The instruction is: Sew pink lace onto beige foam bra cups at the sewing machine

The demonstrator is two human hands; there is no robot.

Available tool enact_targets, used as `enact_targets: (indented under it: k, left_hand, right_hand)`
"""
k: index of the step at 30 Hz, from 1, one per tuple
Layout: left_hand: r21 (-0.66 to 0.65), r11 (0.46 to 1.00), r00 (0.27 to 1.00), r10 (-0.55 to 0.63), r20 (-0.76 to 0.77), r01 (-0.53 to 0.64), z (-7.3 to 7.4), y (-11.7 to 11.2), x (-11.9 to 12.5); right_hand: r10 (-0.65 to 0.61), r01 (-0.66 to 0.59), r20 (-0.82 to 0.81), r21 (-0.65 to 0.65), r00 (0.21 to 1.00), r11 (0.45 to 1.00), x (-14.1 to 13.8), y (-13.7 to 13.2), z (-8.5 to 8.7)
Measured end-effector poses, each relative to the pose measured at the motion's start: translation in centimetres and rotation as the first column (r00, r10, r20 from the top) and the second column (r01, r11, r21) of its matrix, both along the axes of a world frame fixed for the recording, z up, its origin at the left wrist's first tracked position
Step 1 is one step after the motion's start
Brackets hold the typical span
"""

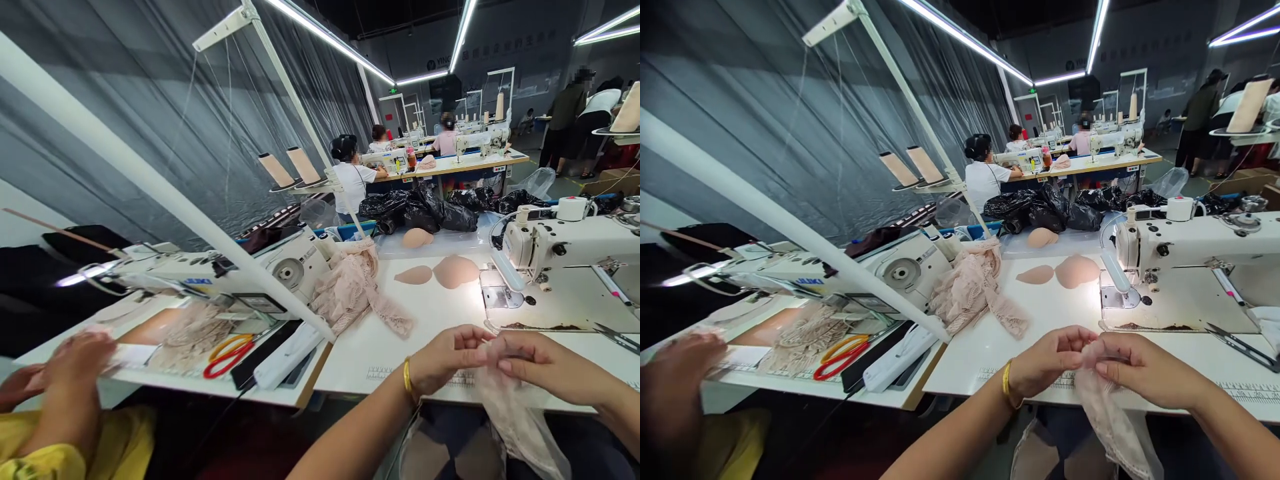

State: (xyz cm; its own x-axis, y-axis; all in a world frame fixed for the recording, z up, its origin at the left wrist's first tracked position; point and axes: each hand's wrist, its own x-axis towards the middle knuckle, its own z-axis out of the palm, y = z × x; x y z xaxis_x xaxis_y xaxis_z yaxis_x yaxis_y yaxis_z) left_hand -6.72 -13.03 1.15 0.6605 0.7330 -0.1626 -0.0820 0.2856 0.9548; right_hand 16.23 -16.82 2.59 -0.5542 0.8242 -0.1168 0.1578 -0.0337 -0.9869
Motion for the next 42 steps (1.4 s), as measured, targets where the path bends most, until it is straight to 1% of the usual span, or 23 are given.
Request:
enact_targets:
  k: [1, 2, 3, 5, 7, 8, 10, 11, 12, 14, 16, 18, 20, 22, 25, 27, 28, 30, 31, 34, 36, 38, 42]
  left_hand:
    - [-0.102, 0.995, 1.000, -0.014, 0.014, 0.016, -0.6, 0.1, 0.3]
    - [-0.153, 0.988, 1.000, 0.008, 0.002, -0.007, -1.0, 0.2, 0.5]
    - [-0.157, 0.986, 0.999, 0.045, -0.026, -0.048, -1.4, 0.2, 0.7]
    - [-0.055, 0.994, 0.991, 0.087, -0.101, -0.093, -1.7, 0.5, 0.8]
    - [0.206, 0.978, 0.959, 0.098, -0.268, -0.042, -1.4, 1.7, 0.4]
    - [0.367, 0.930, 0.907, 0.135, -0.398, 0.022, -1.1, 2.8, 0.1]
    - [0.603, 0.775, 0.724, 0.305, -0.619, 0.189, -0.4, 5.6, -0.8]
    - [0.658, 0.714, 0.628, 0.403, -0.666, 0.239, -0.1, 7.2, -1.4]
    - [0.688, 0.680, 0.556, 0.479, -0.679, 0.254, 0.1, 8.8, -1.9]
    - [0.713, 0.656, 0.439, 0.579, -0.686, 0.249, 0.1, 11.8, -2.8]
    - [0.716, 0.651, 0.345, 0.630, -0.695, 0.252, -0.2, 14.0, -3.2]
    - [0.719, 0.649, 0.292, 0.658, -0.694, 0.249, -0.6, 15.3, -3.2]
    - [0.742, 0.633, 0.272, 0.691, -0.670, 0.220, -0.7, 15.8, -3.0]
    - [0.785, 0.599, 0.272, 0.738, -0.618, 0.159, -0.3, 15.7, -3.0]
    - [0.861, 0.508, 0.294, 0.821, -0.489, 0.015, 1.1, 14.6, -3.3]
    - [0.883, 0.458, 0.335, 0.852, -0.403, -0.102, 2.0, 13.1, -3.6]
    - [0.878, 0.452, 0.369, 0.852, -0.371, -0.159, 2.2, 12.1, -3.6]
    - [0.845, 0.479, 0.454, 0.824, -0.338, -0.239, 2.4, 9.7, -3.4]
    - [0.817, 0.511, 0.510, 0.794, -0.331, -0.265, 2.3, 8.4, -3.1]
    - [0.668, 0.661, 0.701, 0.652, -0.287, -0.342, 1.7, 4.6, -2.0]
    - [0.552, 0.747, 0.783, 0.571, -0.248, -0.371, 1.0, 2.8, -1.2]
    - [0.505, 0.782, 0.800, 0.541, -0.258, -0.366, 0.2, 1.7, -0.5]
    - [0.549, 0.790, 0.760, 0.527, -0.380, -0.273, -0.4, 0.9, 0.1]
  right_hand:
    - [-0.014, 0.014, 0.002, -0.013, 1.000, 1.000, 0.1, 0.2, -0.1]
    - [-0.046, 0.046, 0.001, -0.027, 0.999, 0.999, 0.3, 0.3, -0.4]
    - [-0.091, 0.090, -0.004, -0.042, 0.996, 0.995, 0.3, 0.6, -0.8]
    - [-0.203, 0.202, -0.020, -0.061, 0.979, 0.978, 0.4, 1.0, -1.8]
    - [-0.296, 0.295, -0.012, -0.060, 0.955, 0.954, 0.3, 1.6, -3.0]
    - [-0.326, 0.326, 0.004, -0.049, 0.945, 0.944, 0.3, 1.9, -3.5]
    - [-0.370, 0.371, 0.041, -0.006, 0.928, 0.929, 0.2, 2.6, -4.6]
    - [-0.390, 0.390, 0.047, 0.016, 0.919, 0.921, 0.2, 2.9, -5.1]
    - [-0.411, 0.410, 0.043, 0.032, 0.911, 0.912, 0.2, 3.1, -5.6]
    - [-0.440, 0.440, 0.014, 0.043, 0.898, 0.897, 0.4, 3.5, -6.4]
    - [-0.452, 0.452, -0.009, 0.031, 0.892, 0.892, 0.5, 3.6, -6.9]
    - [-0.460, 0.461, -0.018, 0.022, 0.887, 0.887, 0.5, 3.6, -7.2]
    - [-0.470, 0.470, -0.022, 0.020, 0.883, 0.882, 0.4, 3.6, -7.4]
    - [-0.467, 0.467, -0.019, 0.018, 0.884, 0.884, 0.4, 3.6, -7.4]
    - [-0.440, 0.441, -0.034, 0.014, 0.897, 0.898, 0.5, 3.7, -7.4]
    - [-0.426, 0.427, -0.056, 0.008, 0.903, 0.904, 0.6, 3.8, -7.4]
    - [-0.425, 0.426, -0.064, 0.001, 0.903, 0.905, 0.7, 3.8, -7.4]
    - [-0.431, 0.431, -0.076, -0.020, 0.899, 0.902, 0.8, 3.8, -7.3]
    - [-0.437, 0.436, -0.082, -0.033, 0.896, 0.899, 0.8, 3.8, -7.3]
    - [-0.447, 0.443, -0.112, -0.062, 0.887, 0.894, 0.8, 3.8, -7.3]
    - [-0.452, 0.446, -0.129, -0.071, 0.883, 0.892, 0.9, 3.8, -7.4]
    - [-0.446, 0.442, -0.138, -0.062, 0.884, 0.895, 1.0, 3.7, -7.5]
    - [-0.410, 0.416, -0.123, 0.027, 0.904, 0.909, 0.8, 3.3, -7.3]
